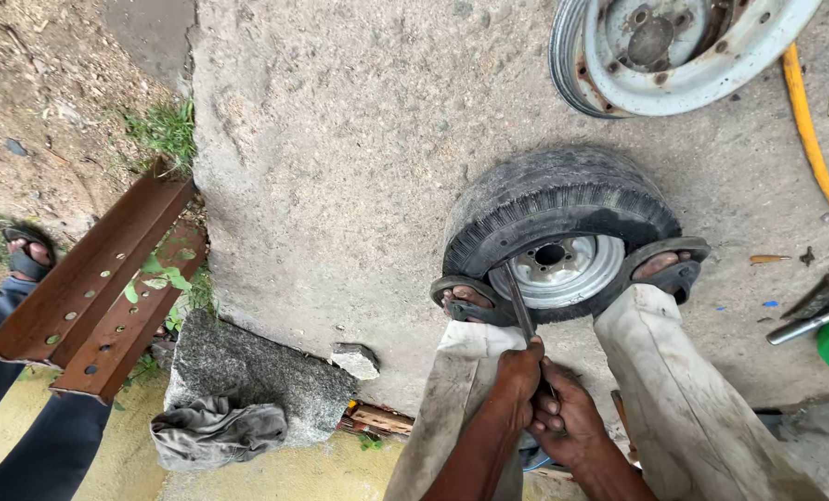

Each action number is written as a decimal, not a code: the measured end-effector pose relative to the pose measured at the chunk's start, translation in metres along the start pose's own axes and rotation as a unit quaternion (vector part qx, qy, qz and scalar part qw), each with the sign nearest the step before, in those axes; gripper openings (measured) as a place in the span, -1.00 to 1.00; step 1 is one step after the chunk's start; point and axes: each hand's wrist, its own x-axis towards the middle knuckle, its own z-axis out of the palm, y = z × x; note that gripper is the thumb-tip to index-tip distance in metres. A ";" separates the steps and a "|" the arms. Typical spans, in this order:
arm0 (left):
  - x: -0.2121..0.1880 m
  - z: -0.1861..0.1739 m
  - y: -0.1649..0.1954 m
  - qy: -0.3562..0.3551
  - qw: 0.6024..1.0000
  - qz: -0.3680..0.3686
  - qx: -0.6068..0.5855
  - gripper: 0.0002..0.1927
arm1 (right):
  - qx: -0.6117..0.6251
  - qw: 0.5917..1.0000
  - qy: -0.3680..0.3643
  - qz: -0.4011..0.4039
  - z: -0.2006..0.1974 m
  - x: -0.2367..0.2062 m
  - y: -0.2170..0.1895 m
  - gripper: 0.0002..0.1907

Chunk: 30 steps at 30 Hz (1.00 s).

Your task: The person seats a tire onto a metal rim by hand, then uses a tire iron to lever the bead over the rim edge while stepping on the tire to hold it in place. The person repeatedly repositions the iron and rotates the tire to work the bead around the circumference.

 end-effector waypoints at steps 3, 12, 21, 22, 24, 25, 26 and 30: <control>-0.017 -0.004 0.006 -0.006 0.997 -0.012 0.078 -0.31 | 0.034 0.999 0.015 0.010 0.004 0.002 0.007 -0.66; -0.052 -0.002 0.026 0.022 0.915 0.179 0.360 0.32 | 0.038 0.998 0.042 -0.015 0.014 0.005 0.017 -0.75; -0.056 -0.015 0.048 0.037 0.859 0.231 0.455 0.11 | 0.065 0.996 0.045 -0.038 0.046 0.002 0.030 -0.81; -0.057 -0.016 0.050 0.037 0.869 0.194 0.455 0.09 | 0.073 0.996 0.036 -0.039 0.049 0.002 0.031 -0.82; -0.058 -0.017 0.053 0.032 0.883 0.119 0.454 0.05 | 0.086 0.994 0.049 -0.041 0.056 0.000 0.034 -0.83; -0.057 -0.019 0.053 0.025 0.884 0.106 0.455 0.05 | 0.091 0.993 0.065 -0.044 0.059 -0.001 0.035 -0.84; -0.056 -0.020 0.054 0.019 0.885 0.095 0.456 0.05 | 0.095 0.991 0.079 -0.049 0.061 -0.001 0.036 -0.84; -0.047 -0.028 0.053 0.020 0.870 0.139 0.473 0.04 | 0.094 0.991 0.079 -0.056 0.071 -0.001 0.040 -0.85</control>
